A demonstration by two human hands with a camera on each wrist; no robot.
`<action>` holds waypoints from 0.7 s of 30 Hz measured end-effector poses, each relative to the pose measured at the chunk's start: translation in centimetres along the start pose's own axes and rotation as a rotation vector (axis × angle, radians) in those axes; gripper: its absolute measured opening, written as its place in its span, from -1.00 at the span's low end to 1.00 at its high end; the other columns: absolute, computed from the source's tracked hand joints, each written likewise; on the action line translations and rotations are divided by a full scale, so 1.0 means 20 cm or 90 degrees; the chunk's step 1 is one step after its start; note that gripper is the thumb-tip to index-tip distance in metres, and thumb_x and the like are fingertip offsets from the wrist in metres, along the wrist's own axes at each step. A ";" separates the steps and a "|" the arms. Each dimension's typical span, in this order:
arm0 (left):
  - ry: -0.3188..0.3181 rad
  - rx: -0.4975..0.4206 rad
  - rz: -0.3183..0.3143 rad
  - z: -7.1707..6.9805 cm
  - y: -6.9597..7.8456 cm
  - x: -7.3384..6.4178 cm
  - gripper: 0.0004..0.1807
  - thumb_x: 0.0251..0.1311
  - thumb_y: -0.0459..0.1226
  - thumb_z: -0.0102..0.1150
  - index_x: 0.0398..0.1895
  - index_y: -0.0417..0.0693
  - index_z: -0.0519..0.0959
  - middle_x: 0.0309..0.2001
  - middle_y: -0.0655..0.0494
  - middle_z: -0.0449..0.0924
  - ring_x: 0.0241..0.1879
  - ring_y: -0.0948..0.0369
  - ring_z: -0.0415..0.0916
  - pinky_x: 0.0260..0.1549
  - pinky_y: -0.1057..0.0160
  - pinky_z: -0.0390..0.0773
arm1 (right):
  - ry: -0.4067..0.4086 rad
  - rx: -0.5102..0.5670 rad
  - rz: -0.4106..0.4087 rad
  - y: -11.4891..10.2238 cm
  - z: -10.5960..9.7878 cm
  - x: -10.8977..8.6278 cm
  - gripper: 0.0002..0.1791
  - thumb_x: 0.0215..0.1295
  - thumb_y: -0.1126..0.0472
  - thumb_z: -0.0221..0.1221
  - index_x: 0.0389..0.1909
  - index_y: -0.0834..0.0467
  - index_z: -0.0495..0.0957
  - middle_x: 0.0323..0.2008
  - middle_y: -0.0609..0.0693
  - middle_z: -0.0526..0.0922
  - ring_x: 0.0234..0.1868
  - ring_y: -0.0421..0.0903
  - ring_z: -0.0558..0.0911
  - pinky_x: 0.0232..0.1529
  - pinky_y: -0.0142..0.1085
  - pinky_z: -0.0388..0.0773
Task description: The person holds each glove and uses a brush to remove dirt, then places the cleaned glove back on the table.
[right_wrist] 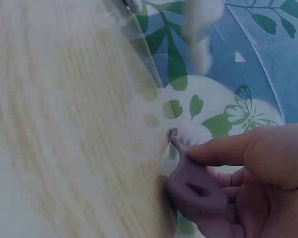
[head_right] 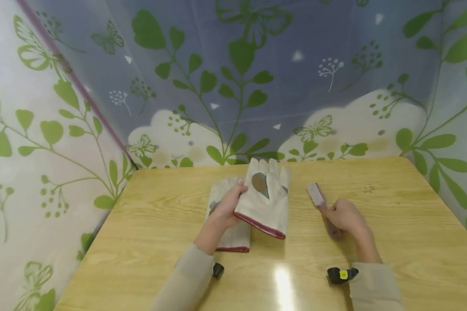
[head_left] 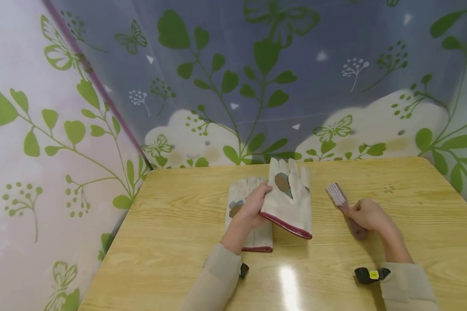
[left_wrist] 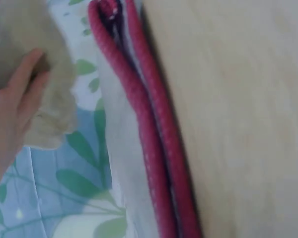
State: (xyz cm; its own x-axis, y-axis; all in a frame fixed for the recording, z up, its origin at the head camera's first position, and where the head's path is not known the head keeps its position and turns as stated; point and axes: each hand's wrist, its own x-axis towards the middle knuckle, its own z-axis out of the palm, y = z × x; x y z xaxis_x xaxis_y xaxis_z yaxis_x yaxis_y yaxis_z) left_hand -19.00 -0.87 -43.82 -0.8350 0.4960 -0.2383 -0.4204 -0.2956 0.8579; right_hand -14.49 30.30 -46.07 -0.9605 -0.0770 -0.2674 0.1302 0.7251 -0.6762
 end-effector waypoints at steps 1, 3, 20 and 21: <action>-0.005 -0.025 0.016 -0.01 0.01 -0.01 -0.55 0.43 -0.14 -0.38 0.30 -0.11 0.17 -0.12 0.18 0.46 -0.19 0.35 0.51 -0.21 0.41 0.55 | -0.002 0.013 0.001 0.00 0.00 0.00 -0.49 0.49 0.08 0.00 -0.74 0.10 0.33 -0.78 -0.15 0.32 -0.72 -0.21 0.34 -0.66 -0.30 0.36; -0.020 -0.075 0.051 -0.03 0.03 -0.03 -0.51 0.41 -0.10 -0.44 0.34 -0.04 0.15 -0.09 0.22 0.46 -0.14 0.38 0.49 -0.15 0.42 0.53 | -0.009 0.065 0.005 0.00 -0.01 0.01 -0.56 0.53 0.12 -0.07 -0.58 0.24 0.42 -0.71 -0.09 0.47 -0.66 -0.17 0.48 -0.62 -0.26 0.49; -0.160 -0.346 0.204 -0.06 0.04 -0.11 -0.38 -0.23 0.03 0.47 -0.05 0.08 0.48 -0.11 0.25 0.59 -0.10 0.33 0.53 -0.02 0.35 0.50 | 0.045 0.512 -0.037 0.01 -0.05 0.02 -0.25 0.49 0.04 0.05 0.44 0.44 0.03 -0.44 -0.08 0.55 -0.53 -0.25 0.52 -0.47 -0.35 0.59; -0.154 -0.354 0.202 -0.06 0.04 -0.11 -0.33 -0.26 0.04 0.48 -0.02 0.08 0.46 -0.10 0.24 0.58 -0.09 0.32 0.52 -0.01 0.33 0.49 | 0.039 0.558 -0.042 0.00 -0.06 0.01 -0.34 0.48 0.07 0.07 0.40 0.38 0.15 -0.44 -0.08 0.56 -0.53 -0.24 0.53 -0.47 -0.36 0.58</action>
State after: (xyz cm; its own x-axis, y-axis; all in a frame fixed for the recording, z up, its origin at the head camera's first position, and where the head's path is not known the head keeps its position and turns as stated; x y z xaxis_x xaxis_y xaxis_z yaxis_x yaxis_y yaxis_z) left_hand -17.96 -3.17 -43.25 -0.8724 0.4653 0.1496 -0.3422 -0.8001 0.4928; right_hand -15.01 31.05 -45.37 -0.9810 -0.0450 -0.1886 0.1914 -0.0680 -0.9792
